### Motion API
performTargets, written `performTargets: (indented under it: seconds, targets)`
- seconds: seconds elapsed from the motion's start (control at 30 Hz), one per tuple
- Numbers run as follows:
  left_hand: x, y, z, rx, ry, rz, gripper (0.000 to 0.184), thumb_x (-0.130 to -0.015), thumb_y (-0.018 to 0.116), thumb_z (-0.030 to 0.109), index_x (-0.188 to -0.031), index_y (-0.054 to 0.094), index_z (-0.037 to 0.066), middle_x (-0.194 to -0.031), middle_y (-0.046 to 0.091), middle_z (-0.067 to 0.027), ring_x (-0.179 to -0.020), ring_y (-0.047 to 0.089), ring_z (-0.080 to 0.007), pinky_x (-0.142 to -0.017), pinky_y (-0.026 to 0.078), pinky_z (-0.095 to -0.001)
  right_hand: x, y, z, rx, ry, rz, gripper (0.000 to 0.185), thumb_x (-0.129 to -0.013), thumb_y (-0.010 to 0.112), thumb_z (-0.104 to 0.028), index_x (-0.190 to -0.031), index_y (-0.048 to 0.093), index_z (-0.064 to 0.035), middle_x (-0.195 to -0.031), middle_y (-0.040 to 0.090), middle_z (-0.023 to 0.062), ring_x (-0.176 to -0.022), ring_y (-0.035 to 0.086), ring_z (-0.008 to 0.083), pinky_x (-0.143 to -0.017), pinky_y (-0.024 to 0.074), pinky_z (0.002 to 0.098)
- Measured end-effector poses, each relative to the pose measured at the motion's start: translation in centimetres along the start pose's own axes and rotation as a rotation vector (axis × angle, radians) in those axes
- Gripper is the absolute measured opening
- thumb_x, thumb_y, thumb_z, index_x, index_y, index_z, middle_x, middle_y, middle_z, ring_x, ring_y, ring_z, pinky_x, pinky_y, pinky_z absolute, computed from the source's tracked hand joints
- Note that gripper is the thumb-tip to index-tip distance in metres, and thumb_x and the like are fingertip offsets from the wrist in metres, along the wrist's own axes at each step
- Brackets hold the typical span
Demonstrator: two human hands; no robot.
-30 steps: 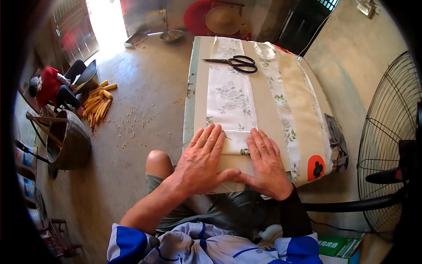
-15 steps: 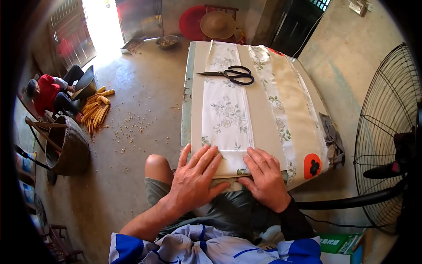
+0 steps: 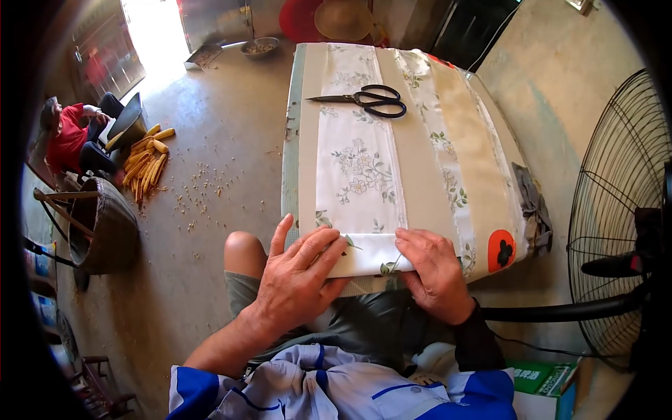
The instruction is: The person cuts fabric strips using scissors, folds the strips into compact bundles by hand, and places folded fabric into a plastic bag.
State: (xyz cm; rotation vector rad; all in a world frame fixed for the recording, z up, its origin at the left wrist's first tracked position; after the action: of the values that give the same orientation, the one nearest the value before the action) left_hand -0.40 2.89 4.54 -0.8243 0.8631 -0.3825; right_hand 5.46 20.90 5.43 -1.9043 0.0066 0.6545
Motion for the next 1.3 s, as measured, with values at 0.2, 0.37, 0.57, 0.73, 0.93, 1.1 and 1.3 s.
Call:
performTargets:
  seconds: [0.2, 0.37, 0.57, 0.73, 0.93, 1.1, 1.3]
  targets:
    - [-0.2, -0.5, -0.9, 0.059, 0.034, -0.007, 0.05, -0.081, 0.084, 0.019, -0.128, 0.072, 0.008, -0.129, 0.072, -0.0059, -0.122, 0.069, -0.0257, -0.124, 0.036, -0.0591, -0.2, -0.4, 0.6, -0.06, 0.048, 0.062, 0.069, -0.074, 0.082, 0.005, -0.14, 0.063, -0.0015, -0.135, 0.07, 0.0152, -0.122, 0.066, 0.0375, -0.105, 0.0513, 0.0478]
    - [-0.6, -1.1, -1.2, 0.09, 0.057, 0.057, 0.048, -0.077, 0.084, 0.013, -0.124, 0.073, 0.008, -0.121, 0.075, -0.0078, -0.111, 0.069, -0.0282, -0.116, 0.044, -0.0536, -0.6, -0.8, 1.1, -0.089, 0.086, 0.156, 0.068, -0.078, 0.081, 0.007, -0.142, 0.061, 0.0013, -0.124, 0.073, 0.0164, -0.112, 0.066, 0.0372, -0.097, 0.0554, 0.045]
    - [-1.6, -1.5, -2.6, 0.115, -0.031, 0.118, 0.04, -0.082, 0.085, 0.013, -0.119, 0.073, 0.006, -0.098, 0.077, -0.0095, -0.096, 0.07, -0.0292, -0.093, 0.053, -0.0453, -1.2, -0.4, 2.5, -0.132, 0.209, 0.159, 0.064, -0.091, 0.08, 0.0, -0.148, 0.053, 0.0057, -0.116, 0.072, 0.0187, -0.098, 0.067, 0.0347, -0.087, 0.0568, 0.0415]
    - [-2.3, -1.6, -3.4, 0.115, -0.083, 0.183, 0.04, -0.087, 0.085, 0.015, -0.123, 0.071, 0.005, -0.092, 0.076, -0.0106, -0.089, 0.069, -0.0303, -0.086, 0.053, -0.0447, -0.9, 0.0, 3.7, -0.182, 0.352, 0.235, 0.066, -0.095, 0.08, -0.005, -0.151, 0.049, 0.0089, -0.112, 0.069, 0.022, -0.088, 0.068, 0.0307, -0.08, 0.057, 0.0389]
    - [-2.7, -1.3, -4.1, 0.131, -0.145, 0.183, 0.057, -0.087, 0.085, 0.015, -0.137, 0.064, -0.002, -0.087, 0.073, -0.0111, -0.086, 0.067, -0.0295, -0.085, 0.053, -0.0439, -1.2, 0.4, 4.3, -0.239, 0.461, 0.275, 0.072, -0.096, 0.081, -0.009, -0.154, 0.044, 0.0106, -0.097, 0.07, 0.018, -0.077, 0.068, 0.0273, -0.072, 0.0566, 0.038]
    - [-2.7, -0.9, -4.7, 0.14, -0.207, 0.188, 0.067, -0.087, 0.085, 0.015, -0.146, 0.059, -0.004, -0.081, 0.07, -0.0076, -0.081, 0.063, -0.0268, -0.082, 0.053, -0.041, -2.1, 0.4, 4.5, -0.131, 0.523, 0.236, 0.076, -0.094, 0.083, -0.011, -0.154, 0.042, 0.0101, -0.085, 0.068, 0.0133, -0.072, 0.066, 0.0262, -0.068, 0.0548, 0.0384]
    - [-2.9, -0.6, -5.2, 0.078, -0.216, 0.186, 0.066, -0.085, 0.087, 0.018, -0.144, 0.062, 0.0, -0.08, 0.069, -0.0049, -0.079, 0.065, -0.0216, -0.07, 0.055, -0.037, -2.5, 0.7, 4.5, -0.036, 0.487, 0.232, 0.075, -0.092, 0.085, -0.014, -0.152, 0.046, 0.0086, -0.082, 0.063, 0.0114, -0.07, 0.064, 0.0271, -0.067, 0.0536, 0.0394]
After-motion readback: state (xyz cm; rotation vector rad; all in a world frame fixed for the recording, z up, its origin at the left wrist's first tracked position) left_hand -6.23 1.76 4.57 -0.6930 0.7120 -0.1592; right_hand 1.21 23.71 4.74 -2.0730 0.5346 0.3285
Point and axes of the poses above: each hand's wrist, its own x-axis away from the middle knuckle, its own y-axis out of the palm, z = x × y, the point moved 10 cm from there along -x, towards the middle knuckle
